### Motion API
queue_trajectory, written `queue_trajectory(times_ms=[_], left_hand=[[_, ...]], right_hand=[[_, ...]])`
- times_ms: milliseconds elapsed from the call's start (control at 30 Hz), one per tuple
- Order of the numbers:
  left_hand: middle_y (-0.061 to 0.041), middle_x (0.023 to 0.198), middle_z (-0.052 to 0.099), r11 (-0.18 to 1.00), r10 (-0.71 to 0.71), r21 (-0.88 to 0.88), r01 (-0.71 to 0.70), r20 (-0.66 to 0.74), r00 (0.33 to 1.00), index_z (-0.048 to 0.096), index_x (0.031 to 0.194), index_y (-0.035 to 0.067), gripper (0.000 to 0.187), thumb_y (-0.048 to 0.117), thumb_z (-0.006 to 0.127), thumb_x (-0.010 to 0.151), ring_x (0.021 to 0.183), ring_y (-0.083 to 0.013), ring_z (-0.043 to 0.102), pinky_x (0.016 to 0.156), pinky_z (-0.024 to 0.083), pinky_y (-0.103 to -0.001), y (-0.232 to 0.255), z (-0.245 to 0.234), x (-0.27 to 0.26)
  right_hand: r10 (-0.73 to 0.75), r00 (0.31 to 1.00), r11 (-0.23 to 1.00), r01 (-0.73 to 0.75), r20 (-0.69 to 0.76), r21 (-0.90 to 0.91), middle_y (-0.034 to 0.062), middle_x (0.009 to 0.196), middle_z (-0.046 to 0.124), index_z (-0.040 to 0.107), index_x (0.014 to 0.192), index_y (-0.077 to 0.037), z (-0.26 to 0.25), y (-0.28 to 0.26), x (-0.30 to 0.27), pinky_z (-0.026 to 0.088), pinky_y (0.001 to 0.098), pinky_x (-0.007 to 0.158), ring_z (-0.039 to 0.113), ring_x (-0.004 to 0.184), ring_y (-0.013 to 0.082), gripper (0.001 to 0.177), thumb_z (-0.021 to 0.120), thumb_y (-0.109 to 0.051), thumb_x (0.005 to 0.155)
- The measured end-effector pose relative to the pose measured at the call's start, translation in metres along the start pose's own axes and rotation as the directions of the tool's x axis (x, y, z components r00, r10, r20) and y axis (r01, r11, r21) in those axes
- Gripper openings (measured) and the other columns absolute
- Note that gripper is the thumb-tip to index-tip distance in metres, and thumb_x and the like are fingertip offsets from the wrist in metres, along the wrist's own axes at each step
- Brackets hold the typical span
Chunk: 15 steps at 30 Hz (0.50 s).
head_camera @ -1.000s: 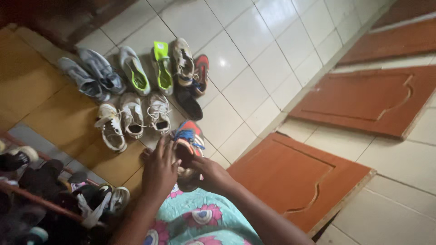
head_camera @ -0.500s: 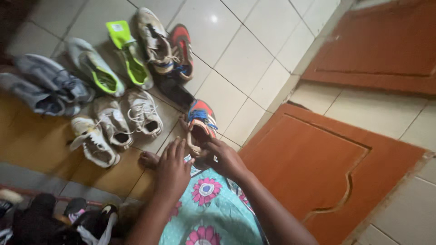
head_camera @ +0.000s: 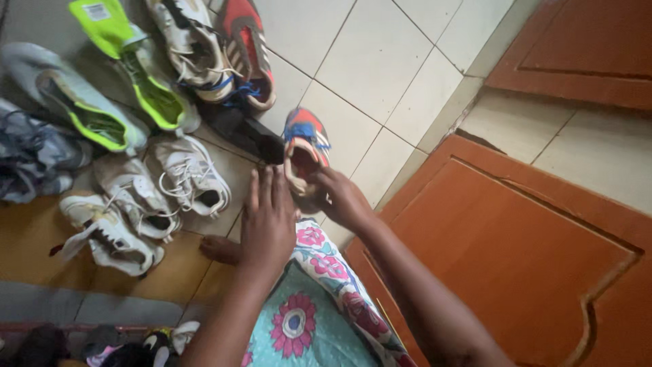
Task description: The person removes the blue laces from a red and gray sneaker, then re-laces the same shoe by threading the laces through the eyelets and tying them. The task is performed by hand in a small indoor room with a shoe rack and cooking equipment nearby.
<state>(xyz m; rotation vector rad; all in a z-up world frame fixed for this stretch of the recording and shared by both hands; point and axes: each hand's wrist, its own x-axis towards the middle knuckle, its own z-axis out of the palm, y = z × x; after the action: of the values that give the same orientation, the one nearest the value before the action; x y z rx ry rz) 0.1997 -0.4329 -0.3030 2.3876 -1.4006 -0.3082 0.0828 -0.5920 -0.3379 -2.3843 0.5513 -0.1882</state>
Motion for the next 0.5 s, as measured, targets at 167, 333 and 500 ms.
queue_trajectory(times_ms=[167, 333, 500], left_hand=[[-0.023, 0.166, 0.023, 0.999, 0.029, 0.048, -0.025, -0.089, 0.996, 0.027, 0.159, 0.003, 0.094, 0.026, 0.077, 0.083, 0.156, -0.0405, 0.013, 0.125, 0.02, -0.053, 0.001, -0.008, 0.072], [-0.021, 0.172, 0.009, 0.968, 0.173, 0.218, -0.128, -0.201, 0.964, 0.02, 0.168, 0.005, 0.102, 0.033, 0.08, 0.09, 0.159, -0.0424, 0.006, 0.127, 0.014, -0.061, 0.005, -0.02, 0.142], [-0.018, 0.175, 0.007, 0.951, 0.232, 0.264, -0.164, -0.252, 0.939, 0.019, 0.172, 0.007, 0.097, 0.036, 0.079, 0.102, 0.163, -0.043, 0.006, 0.133, 0.011, -0.063, 0.008, -0.04, 0.182]], right_hand=[[-0.082, 0.991, 0.997, 0.082, -0.108, -0.002, 0.0115, 0.114, 0.067, 0.067, 0.115, -0.011, -0.006, 0.041, 0.056, 0.055, 0.0455, 0.087, 0.065, 0.105, 0.0371, 0.039, 0.075, -0.005, 0.077], [-0.102, 0.969, 0.992, 0.083, -0.226, -0.095, 0.0095, 0.123, 0.066, 0.067, 0.119, -0.014, -0.017, 0.08, 0.12, 0.055, 0.0461, 0.091, 0.064, 0.109, 0.0371, 0.035, 0.074, -0.006, 0.086], [-0.042, 0.993, 0.972, 0.014, -0.113, -0.236, 0.009, 0.159, 0.044, 0.052, 0.148, -0.015, -0.024, 0.098, 0.173, 0.051, 0.0486, 0.093, 0.057, 0.119, 0.0418, 0.072, 0.063, -0.003, 0.078]])
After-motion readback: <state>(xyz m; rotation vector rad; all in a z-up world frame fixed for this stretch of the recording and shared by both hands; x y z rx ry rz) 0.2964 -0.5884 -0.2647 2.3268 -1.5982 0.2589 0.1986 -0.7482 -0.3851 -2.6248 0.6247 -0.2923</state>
